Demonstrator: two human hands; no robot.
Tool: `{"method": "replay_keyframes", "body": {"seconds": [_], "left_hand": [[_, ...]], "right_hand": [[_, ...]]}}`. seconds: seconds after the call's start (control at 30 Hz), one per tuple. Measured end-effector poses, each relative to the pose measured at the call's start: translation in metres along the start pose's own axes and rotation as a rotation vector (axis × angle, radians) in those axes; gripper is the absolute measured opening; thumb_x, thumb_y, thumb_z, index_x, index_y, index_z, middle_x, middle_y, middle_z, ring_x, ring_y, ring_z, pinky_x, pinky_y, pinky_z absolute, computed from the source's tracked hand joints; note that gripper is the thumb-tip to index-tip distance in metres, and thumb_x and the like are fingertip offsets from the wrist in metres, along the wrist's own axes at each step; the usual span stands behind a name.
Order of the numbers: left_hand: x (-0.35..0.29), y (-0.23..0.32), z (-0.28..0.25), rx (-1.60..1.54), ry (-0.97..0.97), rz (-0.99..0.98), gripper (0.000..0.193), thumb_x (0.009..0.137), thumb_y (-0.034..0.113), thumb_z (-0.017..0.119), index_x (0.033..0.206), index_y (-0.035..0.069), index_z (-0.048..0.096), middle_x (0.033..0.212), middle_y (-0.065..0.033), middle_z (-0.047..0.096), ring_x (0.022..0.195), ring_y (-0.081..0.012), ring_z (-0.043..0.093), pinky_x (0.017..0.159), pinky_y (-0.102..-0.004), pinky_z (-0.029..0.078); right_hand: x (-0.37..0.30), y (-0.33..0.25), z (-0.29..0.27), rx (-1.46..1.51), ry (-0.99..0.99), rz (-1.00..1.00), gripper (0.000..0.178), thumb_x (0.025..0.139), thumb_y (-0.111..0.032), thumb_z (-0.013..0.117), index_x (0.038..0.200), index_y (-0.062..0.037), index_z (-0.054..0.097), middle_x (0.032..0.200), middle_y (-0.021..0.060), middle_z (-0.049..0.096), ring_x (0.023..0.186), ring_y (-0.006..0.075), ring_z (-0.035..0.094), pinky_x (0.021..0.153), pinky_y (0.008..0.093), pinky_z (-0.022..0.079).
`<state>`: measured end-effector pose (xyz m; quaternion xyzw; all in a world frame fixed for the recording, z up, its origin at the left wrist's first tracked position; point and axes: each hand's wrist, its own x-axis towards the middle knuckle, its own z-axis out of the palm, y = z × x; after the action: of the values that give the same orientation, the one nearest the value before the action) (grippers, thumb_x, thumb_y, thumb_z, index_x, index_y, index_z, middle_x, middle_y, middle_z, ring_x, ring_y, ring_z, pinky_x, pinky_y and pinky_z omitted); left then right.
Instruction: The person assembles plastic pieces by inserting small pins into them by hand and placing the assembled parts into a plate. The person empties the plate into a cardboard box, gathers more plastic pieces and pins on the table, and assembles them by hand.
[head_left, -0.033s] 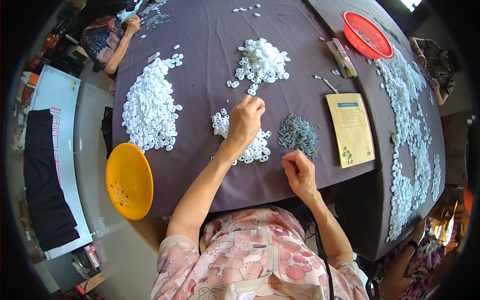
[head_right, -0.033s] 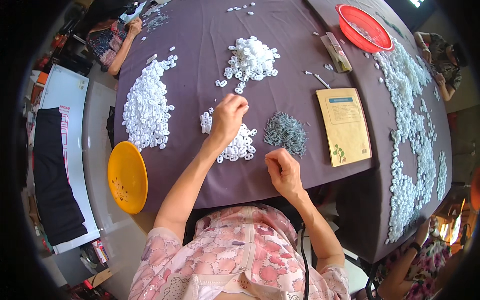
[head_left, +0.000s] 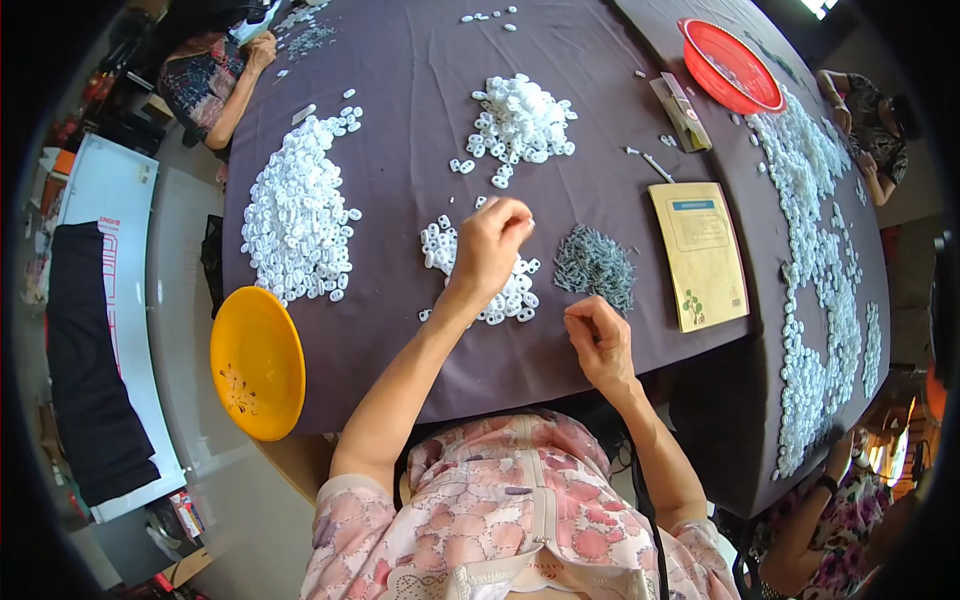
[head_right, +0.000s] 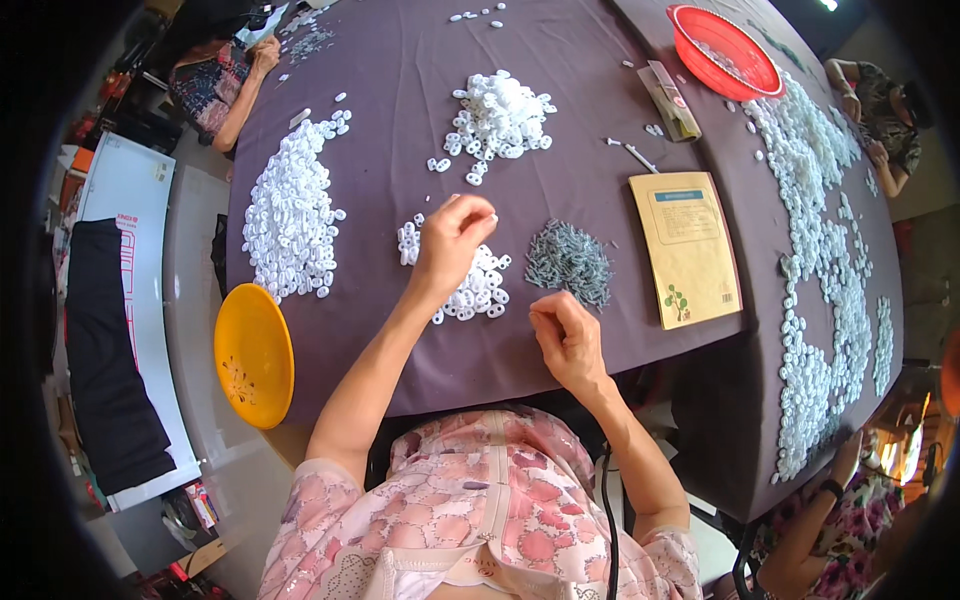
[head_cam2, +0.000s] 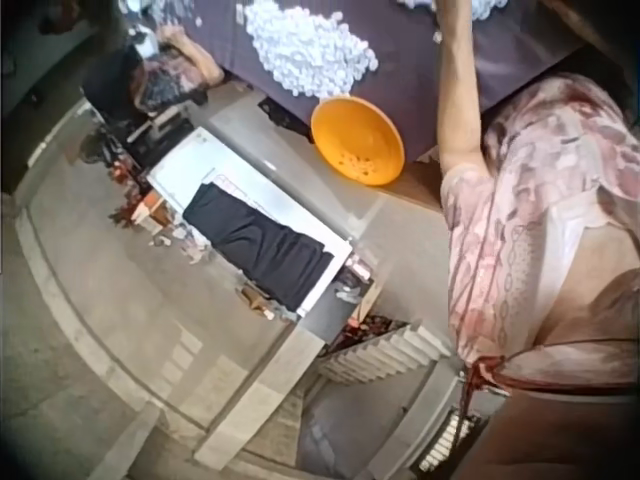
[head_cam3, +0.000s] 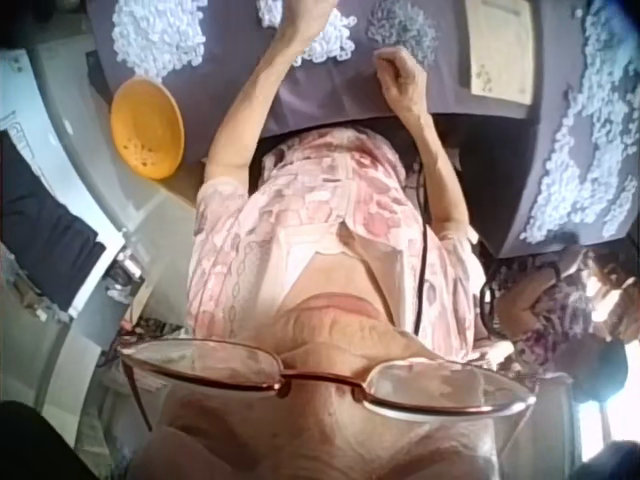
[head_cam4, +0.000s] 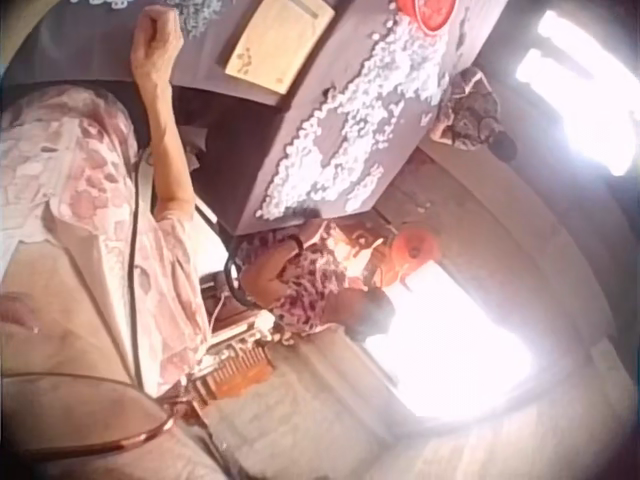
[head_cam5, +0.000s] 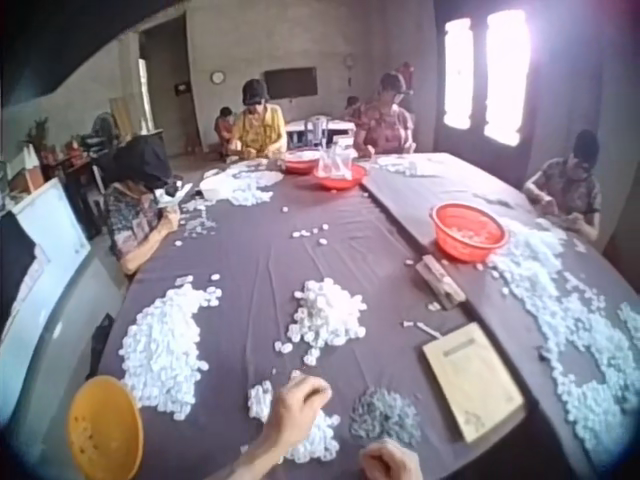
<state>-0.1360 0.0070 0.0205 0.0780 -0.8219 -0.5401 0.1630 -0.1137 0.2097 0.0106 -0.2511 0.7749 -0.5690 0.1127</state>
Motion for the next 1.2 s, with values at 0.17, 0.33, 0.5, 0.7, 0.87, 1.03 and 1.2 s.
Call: {"method": "replay_keyframes", "body": {"seconds": [0.17,0.33,0.5,0.7,0.87,1.03,1.2], "left_hand": [[-0.066,0.03,-0.007,-1.033,-0.112,-0.504,0.006,0.085,0.006,0.057,0.091,0.003,0.057,0.077,-0.0056,0.06,0.06,-0.011,0.057,0.056,-0.0217,0.048],[-0.102,0.02,0.001,-1.098,-0.036,-0.495,0.005,0.086,0.005,0.056,0.091,0.004,0.055,0.078,-0.003,0.059,0.064,-0.0103,0.056,0.06,-0.022,0.048],[-0.114,0.023,0.001,-1.162,-0.005,-0.476,0.003,0.087,0.005,0.055,0.09,0.005,0.053,0.077,-0.0022,0.058,0.065,-0.0094,0.055,0.06,-0.0219,0.047],[-0.126,0.023,0.004,-1.051,0.088,-0.464,0.002,0.086,0.005,0.056,0.088,0.004,0.055,0.075,-0.0016,0.058,0.064,-0.008,0.055,0.061,-0.0216,0.047],[-0.13,0.027,-0.009,-0.993,0.04,-0.455,0.009,0.084,0.005,0.059,0.092,0.001,0.06,0.077,-0.0036,0.062,0.066,-0.0092,0.058,0.061,-0.0213,0.049],[-0.129,0.027,-0.015,-0.956,0.051,-0.458,0.008,0.083,0.007,0.061,0.089,0.001,0.06,0.074,-0.0041,0.062,0.062,-0.0104,0.059,0.058,-0.023,0.051],[-0.13,0.028,-0.017,-0.991,0.151,-0.479,0.008,0.083,0.006,0.061,0.087,0.0,0.058,0.076,-0.0056,0.061,0.059,-0.011,0.059,0.051,-0.0235,0.051]], "right_hand": [[0.008,-0.014,0.007,0.233,0.009,0.058,0.003,0.086,0.001,0.052,0.088,-0.0005,0.052,0.077,0.0,0.051,0.064,0.0048,0.046,0.056,0.0187,0.039],[0.009,-0.033,0.028,0.324,-0.057,-0.061,0.006,0.086,0.004,0.05,0.089,-0.0006,0.052,0.093,0.0031,0.051,0.073,0.0062,0.049,0.062,0.0188,0.041],[0.002,-0.035,0.036,0.438,-0.067,-0.061,0.007,0.085,0.006,0.049,0.088,0.0004,0.052,0.097,0.0051,0.051,0.079,0.0078,0.051,0.066,0.0208,0.044],[0.002,-0.039,0.042,0.131,-0.052,-0.169,0.008,0.082,0.006,0.053,0.087,0.0008,0.052,0.088,0.0063,0.051,0.071,0.0086,0.051,0.064,0.0208,0.044],[0.003,-0.039,0.043,0.089,-0.066,-0.22,0.006,0.082,0.006,0.053,0.085,0.0009,0.051,0.084,0.0055,0.051,0.069,0.0087,0.05,0.062,0.0209,0.043],[0.001,-0.04,0.043,0.362,-0.12,-0.052,0.006,0.083,0.006,0.052,0.085,0.0003,0.052,0.081,0.0048,0.053,0.068,0.01,0.052,0.061,0.0224,0.045],[-0.006,-0.038,0.043,0.406,-0.093,0.04,0.005,0.085,0.004,0.051,0.083,0.0001,0.054,0.079,0.0034,0.054,0.067,0.0089,0.054,0.06,0.0223,0.047]]}}
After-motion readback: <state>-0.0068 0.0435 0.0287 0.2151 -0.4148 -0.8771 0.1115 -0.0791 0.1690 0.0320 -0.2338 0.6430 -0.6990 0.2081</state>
